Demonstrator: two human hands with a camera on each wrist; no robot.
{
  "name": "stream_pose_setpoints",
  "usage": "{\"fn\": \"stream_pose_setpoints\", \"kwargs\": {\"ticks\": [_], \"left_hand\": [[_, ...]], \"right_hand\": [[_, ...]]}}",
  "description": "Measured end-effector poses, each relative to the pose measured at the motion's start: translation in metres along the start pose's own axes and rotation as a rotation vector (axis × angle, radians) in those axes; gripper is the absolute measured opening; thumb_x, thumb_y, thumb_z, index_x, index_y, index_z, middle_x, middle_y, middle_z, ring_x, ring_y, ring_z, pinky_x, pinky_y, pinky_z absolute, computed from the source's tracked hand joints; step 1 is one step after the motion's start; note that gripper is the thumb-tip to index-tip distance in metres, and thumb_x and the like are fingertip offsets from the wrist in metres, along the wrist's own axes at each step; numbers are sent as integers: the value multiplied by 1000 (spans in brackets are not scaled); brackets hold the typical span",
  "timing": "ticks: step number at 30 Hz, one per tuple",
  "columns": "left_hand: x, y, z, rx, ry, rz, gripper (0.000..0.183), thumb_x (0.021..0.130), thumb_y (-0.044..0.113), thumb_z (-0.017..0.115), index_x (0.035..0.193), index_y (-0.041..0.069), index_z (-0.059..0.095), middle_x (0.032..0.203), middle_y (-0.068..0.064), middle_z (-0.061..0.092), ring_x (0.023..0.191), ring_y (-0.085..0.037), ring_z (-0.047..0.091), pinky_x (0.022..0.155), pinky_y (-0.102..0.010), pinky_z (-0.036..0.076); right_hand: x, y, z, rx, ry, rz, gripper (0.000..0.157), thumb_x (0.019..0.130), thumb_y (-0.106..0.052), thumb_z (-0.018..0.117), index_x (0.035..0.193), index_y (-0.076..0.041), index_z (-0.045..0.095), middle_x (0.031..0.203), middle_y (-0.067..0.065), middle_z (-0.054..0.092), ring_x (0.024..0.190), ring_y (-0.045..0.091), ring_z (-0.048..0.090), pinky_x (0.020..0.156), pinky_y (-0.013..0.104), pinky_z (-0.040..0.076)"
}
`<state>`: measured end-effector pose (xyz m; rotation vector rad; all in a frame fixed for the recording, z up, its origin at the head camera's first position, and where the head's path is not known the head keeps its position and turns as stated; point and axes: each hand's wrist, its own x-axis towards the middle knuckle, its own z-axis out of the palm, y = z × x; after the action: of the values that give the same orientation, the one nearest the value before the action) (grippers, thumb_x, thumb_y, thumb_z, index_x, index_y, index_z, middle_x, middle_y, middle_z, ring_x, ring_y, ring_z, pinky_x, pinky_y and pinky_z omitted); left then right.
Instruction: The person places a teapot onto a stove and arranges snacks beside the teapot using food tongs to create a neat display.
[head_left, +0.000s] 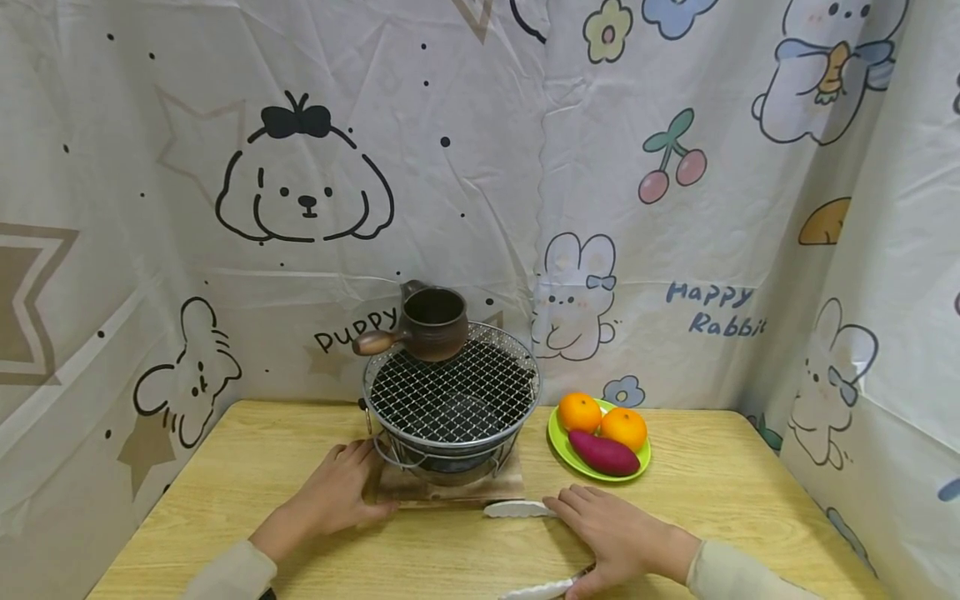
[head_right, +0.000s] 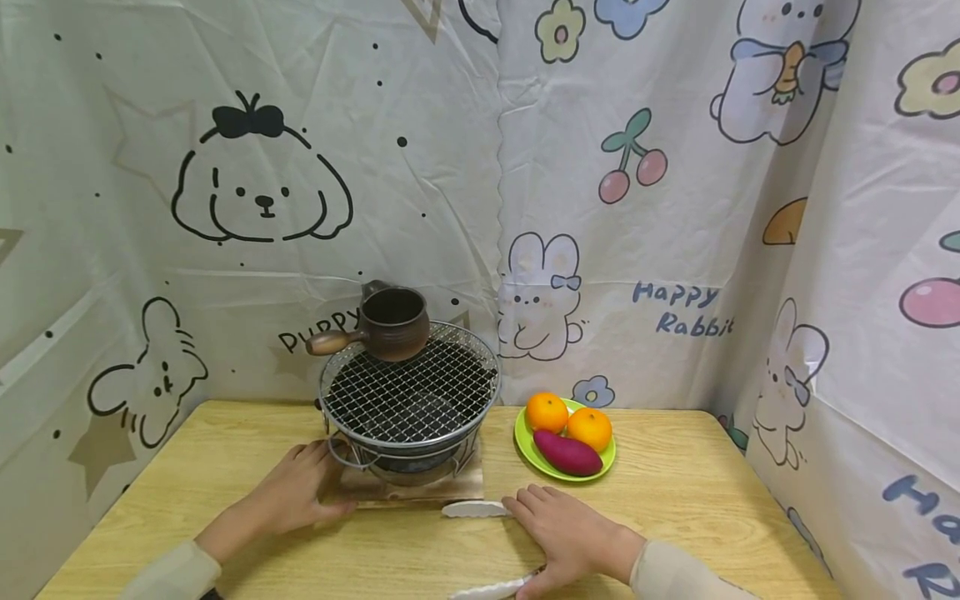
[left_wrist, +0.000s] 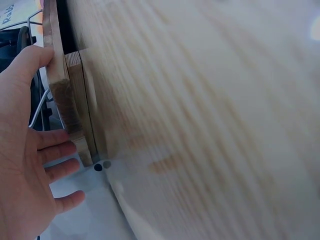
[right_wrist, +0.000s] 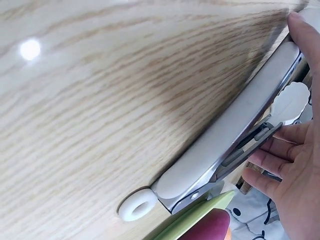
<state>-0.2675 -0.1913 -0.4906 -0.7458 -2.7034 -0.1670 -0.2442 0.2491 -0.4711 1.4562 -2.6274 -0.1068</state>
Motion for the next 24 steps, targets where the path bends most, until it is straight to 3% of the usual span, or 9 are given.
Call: {"fn": "stream_pose_setpoints", "kwargs": {"ticks": [16, 24], "left_hand": [[1, 0, -5, -70, -65, -49, 98, 80, 68, 70, 145, -3, 51, 144, -27, 55, 132, -43, 53, 105, -63, 45], [2, 1, -3, -67, -28, -25, 95, 80, 64, 72, 143, -4, 53, 141, -25, 58, 128, -41, 57, 102, -60, 48]], "right_hand": [[-3, 0, 2, -24, 44, -8, 106, 78, -90, 51, 143, -7, 50, 123, 0, 60, 107, 14, 54, 98, 37, 52], [-5, 2, -5, 19, 45, 15, 106, 77, -88, 56, 143, -6, 51, 119, -1, 57, 104, 12, 53, 93, 34, 53]]}}
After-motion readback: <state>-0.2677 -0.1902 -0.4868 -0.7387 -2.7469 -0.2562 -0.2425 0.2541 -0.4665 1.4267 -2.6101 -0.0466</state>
